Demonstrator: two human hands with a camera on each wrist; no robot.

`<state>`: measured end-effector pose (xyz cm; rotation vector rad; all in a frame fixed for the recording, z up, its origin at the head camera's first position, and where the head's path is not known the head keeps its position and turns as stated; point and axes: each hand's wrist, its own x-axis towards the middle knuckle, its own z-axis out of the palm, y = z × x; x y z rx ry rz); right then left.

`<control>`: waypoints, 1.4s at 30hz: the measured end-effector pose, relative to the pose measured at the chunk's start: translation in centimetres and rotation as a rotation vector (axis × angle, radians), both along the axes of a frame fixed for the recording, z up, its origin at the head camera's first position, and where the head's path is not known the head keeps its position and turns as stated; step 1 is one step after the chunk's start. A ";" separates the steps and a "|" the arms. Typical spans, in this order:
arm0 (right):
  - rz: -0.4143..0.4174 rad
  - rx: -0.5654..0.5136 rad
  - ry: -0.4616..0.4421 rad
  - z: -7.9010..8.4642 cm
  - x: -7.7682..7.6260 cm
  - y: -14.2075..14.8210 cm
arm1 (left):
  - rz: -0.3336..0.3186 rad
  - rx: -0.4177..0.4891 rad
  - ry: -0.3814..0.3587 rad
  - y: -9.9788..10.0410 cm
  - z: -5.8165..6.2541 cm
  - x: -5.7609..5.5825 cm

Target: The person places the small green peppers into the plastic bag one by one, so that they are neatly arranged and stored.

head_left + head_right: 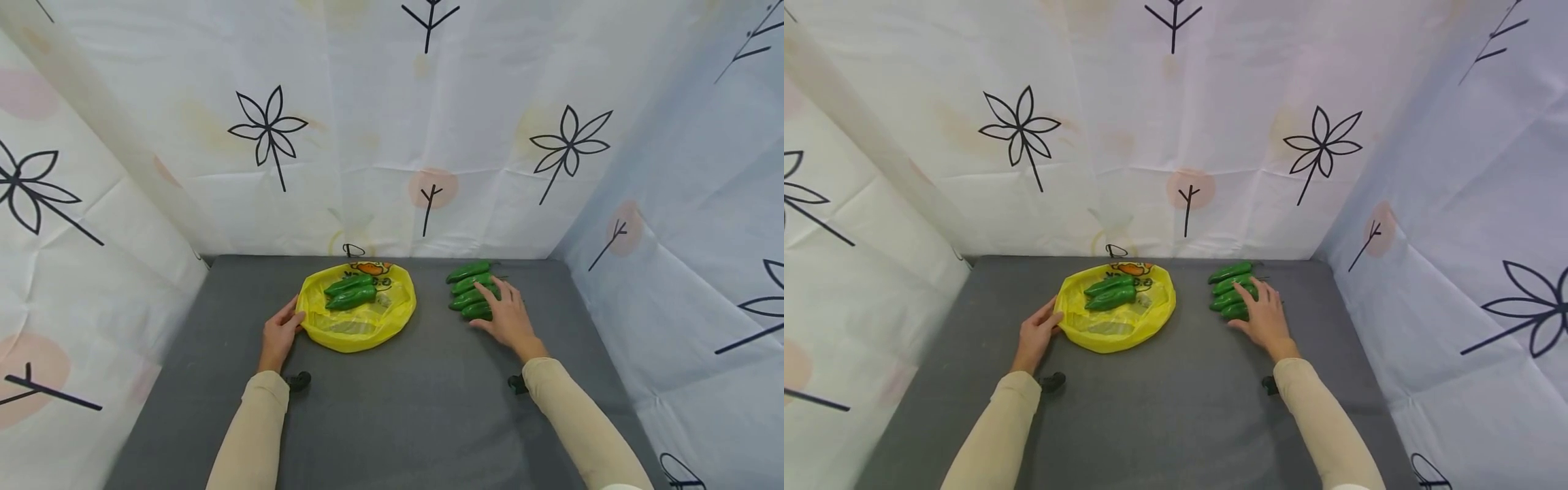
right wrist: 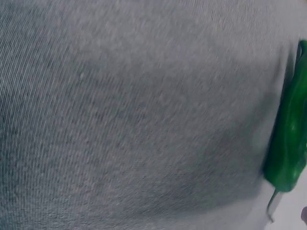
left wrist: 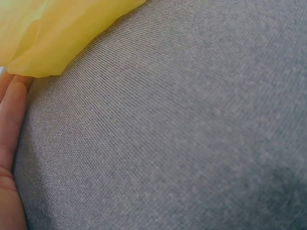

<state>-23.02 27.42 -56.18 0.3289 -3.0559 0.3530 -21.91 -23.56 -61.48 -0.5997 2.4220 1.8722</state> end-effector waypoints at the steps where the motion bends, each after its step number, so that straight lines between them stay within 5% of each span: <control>1: -0.003 -0.002 0.000 -0.1 0.0 0.3 | 0.000 0.000 0.000 0.0 0.0 0.0; 30: -0.115 -0.234 -0.063 -0.8 0.7 2.2 | 0.014 0.026 -0.019 -0.3 0.0 0.0; 42: -0.107 -0.204 -0.048 -1.4 1.0 2.3 | 0.007 0.009 -0.007 0.0 0.1 -0.1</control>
